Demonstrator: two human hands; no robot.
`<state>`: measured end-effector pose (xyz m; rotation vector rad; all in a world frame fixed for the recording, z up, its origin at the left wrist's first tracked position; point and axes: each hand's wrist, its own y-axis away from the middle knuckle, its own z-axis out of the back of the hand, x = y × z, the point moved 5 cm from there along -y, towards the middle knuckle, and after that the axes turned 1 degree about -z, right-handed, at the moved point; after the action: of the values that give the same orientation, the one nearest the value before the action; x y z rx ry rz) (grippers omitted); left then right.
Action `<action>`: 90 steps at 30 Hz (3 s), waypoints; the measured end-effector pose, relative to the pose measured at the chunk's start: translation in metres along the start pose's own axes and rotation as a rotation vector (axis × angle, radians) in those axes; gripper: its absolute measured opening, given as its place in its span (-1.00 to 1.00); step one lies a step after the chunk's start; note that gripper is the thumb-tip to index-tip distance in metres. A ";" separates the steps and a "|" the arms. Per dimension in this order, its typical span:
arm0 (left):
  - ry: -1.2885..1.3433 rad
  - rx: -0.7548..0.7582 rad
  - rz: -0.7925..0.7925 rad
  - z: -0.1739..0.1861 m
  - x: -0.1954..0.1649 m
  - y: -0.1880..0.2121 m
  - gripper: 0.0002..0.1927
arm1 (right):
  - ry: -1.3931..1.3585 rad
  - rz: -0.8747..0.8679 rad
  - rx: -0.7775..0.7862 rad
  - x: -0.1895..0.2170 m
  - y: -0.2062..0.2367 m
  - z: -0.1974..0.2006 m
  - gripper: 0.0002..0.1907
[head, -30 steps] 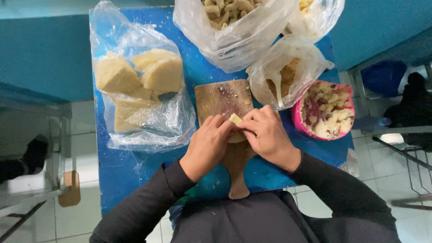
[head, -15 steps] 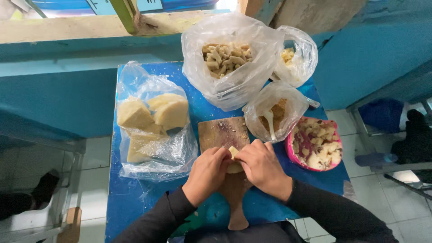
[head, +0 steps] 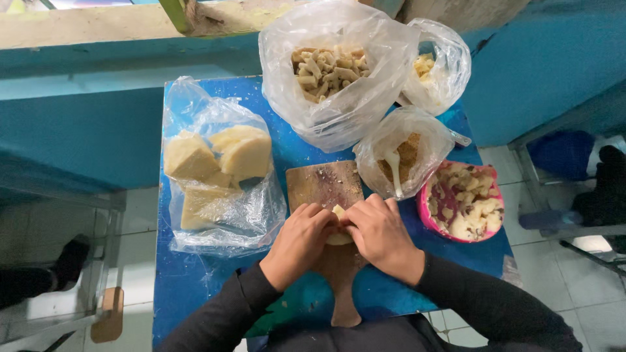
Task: The person sits at a small table and shapes dough pieces by hand on a wooden board. They spoon filling from a plastic bag onto a flattened dough piece, fold and pinch the dough closed, and place the finished piece aside, repeating the cycle.
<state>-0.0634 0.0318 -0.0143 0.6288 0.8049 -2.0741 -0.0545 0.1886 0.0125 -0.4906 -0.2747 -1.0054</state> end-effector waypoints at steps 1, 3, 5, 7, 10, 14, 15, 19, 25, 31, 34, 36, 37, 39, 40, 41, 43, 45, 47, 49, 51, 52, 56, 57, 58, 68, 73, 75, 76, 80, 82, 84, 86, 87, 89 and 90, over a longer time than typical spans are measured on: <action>-0.001 -0.006 0.010 -0.001 0.001 0.000 -0.92 | 0.009 -0.001 -0.014 0.001 -0.001 0.001 -0.88; -0.004 -0.020 0.028 -0.002 0.003 -0.001 -0.90 | 0.015 -0.019 -0.041 0.000 -0.003 0.001 -0.92; -0.038 -0.039 -0.012 -0.003 0.000 0.000 -0.92 | 0.008 -0.058 -0.060 -0.005 -0.004 0.000 -0.99; -0.057 -0.067 -0.025 -0.003 0.000 0.001 -0.91 | -0.041 -0.083 -0.032 -0.013 -0.008 -0.001 -0.97; -0.060 -0.100 -0.010 -0.001 0.001 0.002 -0.89 | -0.073 -0.073 -0.034 -0.016 -0.008 -0.002 -0.98; -0.025 -0.086 0.026 -0.001 0.001 0.003 -0.87 | -0.050 0.006 -0.077 -0.007 -0.005 0.001 -0.95; -0.009 -0.083 0.042 -0.002 0.002 0.003 -0.84 | -0.045 -0.009 -0.054 -0.007 -0.005 0.000 -0.95; -0.042 -0.075 0.013 -0.001 0.002 0.003 -0.91 | 0.006 -0.032 -0.048 -0.005 -0.006 -0.001 -0.96; -0.102 -0.137 -0.053 0.001 0.002 -0.001 -0.85 | 0.162 0.095 -0.180 0.002 -0.003 0.001 -0.76; -0.102 -0.148 -0.024 0.002 0.000 0.002 -0.65 | 0.375 0.173 -0.186 0.016 0.009 -0.006 -0.68; -0.100 -0.147 -0.018 0.002 0.000 0.001 -0.58 | 0.426 0.155 -0.178 0.015 0.009 -0.009 -0.62; -0.104 -0.127 -0.004 0.001 0.001 0.000 -0.56 | 0.421 0.135 -0.173 0.012 0.006 -0.010 -0.59; -0.096 -0.135 -0.008 0.002 0.000 -0.001 -0.55 | 0.402 0.123 -0.172 0.010 0.003 -0.009 -0.58; -0.081 -0.152 -0.014 0.003 -0.001 -0.002 -0.54 | 0.327 0.085 -0.164 0.005 -0.003 -0.007 -0.58; -0.052 -0.155 -0.004 0.004 -0.001 -0.002 -0.52 | 0.271 0.058 -0.159 0.001 -0.006 -0.004 -0.59; -0.023 -0.157 0.005 0.005 -0.001 -0.002 -0.49 | 0.214 0.031 -0.154 -0.002 -0.009 -0.002 -0.59; 0.035 -0.190 -0.016 0.007 -0.003 -0.002 -0.49 | 0.045 -0.047 -0.162 -0.009 -0.011 0.004 -0.64; 0.095 -0.249 -0.076 0.009 -0.007 -0.002 -0.54 | -0.133 -0.120 -0.149 -0.015 -0.012 0.009 -0.70; 0.149 -0.243 -0.023 0.007 -0.005 -0.004 -0.72 | -0.321 -0.188 -0.114 -0.019 -0.010 0.013 -0.77; 0.170 -0.267 -0.009 0.009 -0.005 -0.005 -0.81 | -0.340 -0.111 -0.132 -0.014 -0.010 0.017 -0.79; 0.162 -0.319 -0.029 0.012 -0.009 -0.005 -0.83 | -0.345 -0.081 -0.136 -0.012 -0.009 0.019 -0.80; 0.157 -0.305 -0.034 0.013 -0.012 -0.005 -0.83 | -0.342 -0.091 -0.132 -0.011 -0.008 0.019 -0.80; 0.158 -0.278 -0.015 0.015 -0.022 -0.002 -0.80 | -0.381 -0.094 -0.115 -0.011 -0.006 0.024 -0.76; 0.164 -0.281 -0.003 0.015 -0.024 -0.003 -0.80 | -0.397 -0.094 -0.103 -0.011 -0.005 0.026 -0.74; 0.172 -0.266 0.022 0.015 -0.024 -0.003 -0.81 | -0.411 -0.095 -0.092 -0.013 -0.004 0.028 -0.72; 0.350 -0.199 0.166 0.005 -0.024 -0.011 -0.82 | -0.420 -0.098 -0.144 -0.016 0.000 0.040 -0.72; 0.499 -0.183 0.261 -0.001 -0.018 -0.011 -0.81 | -0.501 -0.164 -0.133 -0.019 0.002 0.045 -0.63; 0.474 -0.198 0.281 -0.004 -0.015 -0.012 -0.81 | -0.443 -0.116 -0.179 -0.016 0.001 0.049 -0.65; 0.496 -0.195 0.302 -0.006 -0.012 -0.011 -0.81 | -0.387 -0.058 -0.220 -0.013 0.001 0.051 -0.69; 0.795 -0.166 0.331 -0.015 -0.004 -0.009 -0.76 | -0.233 0.106 -0.330 -0.004 0.001 0.054 -0.78; 0.935 -0.150 0.301 -0.019 -0.001 -0.007 -0.73 | -0.254 0.095 -0.316 -0.004 0.001 0.053 -0.74; 0.963 -0.149 0.260 -0.022 0.002 -0.006 -0.73 | -0.234 0.118 -0.295 -0.003 0.001 0.052 -0.69; 0.902 -0.171 0.317 -0.026 0.008 -0.005 -0.73 | -0.173 0.179 -0.267 0.000 0.001 0.051 -0.63; 0.870 -0.182 0.346 -0.028 0.011 -0.004 -0.73 | -0.176 0.185 -0.280 0.001 0.001 0.052 -0.64; 0.862 -0.189 0.327 -0.029 0.013 -0.003 -0.73 | -0.183 0.195 -0.309 0.002 0.002 0.052 -0.67; 0.858 -0.191 0.316 -0.029 0.013 -0.003 -0.74 | -0.111 0.209 -0.330 0.003 0.003 0.053 -0.68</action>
<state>-0.0687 0.0478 -0.0410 1.4659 1.2506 -1.3799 -0.0504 0.2142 0.0584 -0.8596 -0.1522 -0.8227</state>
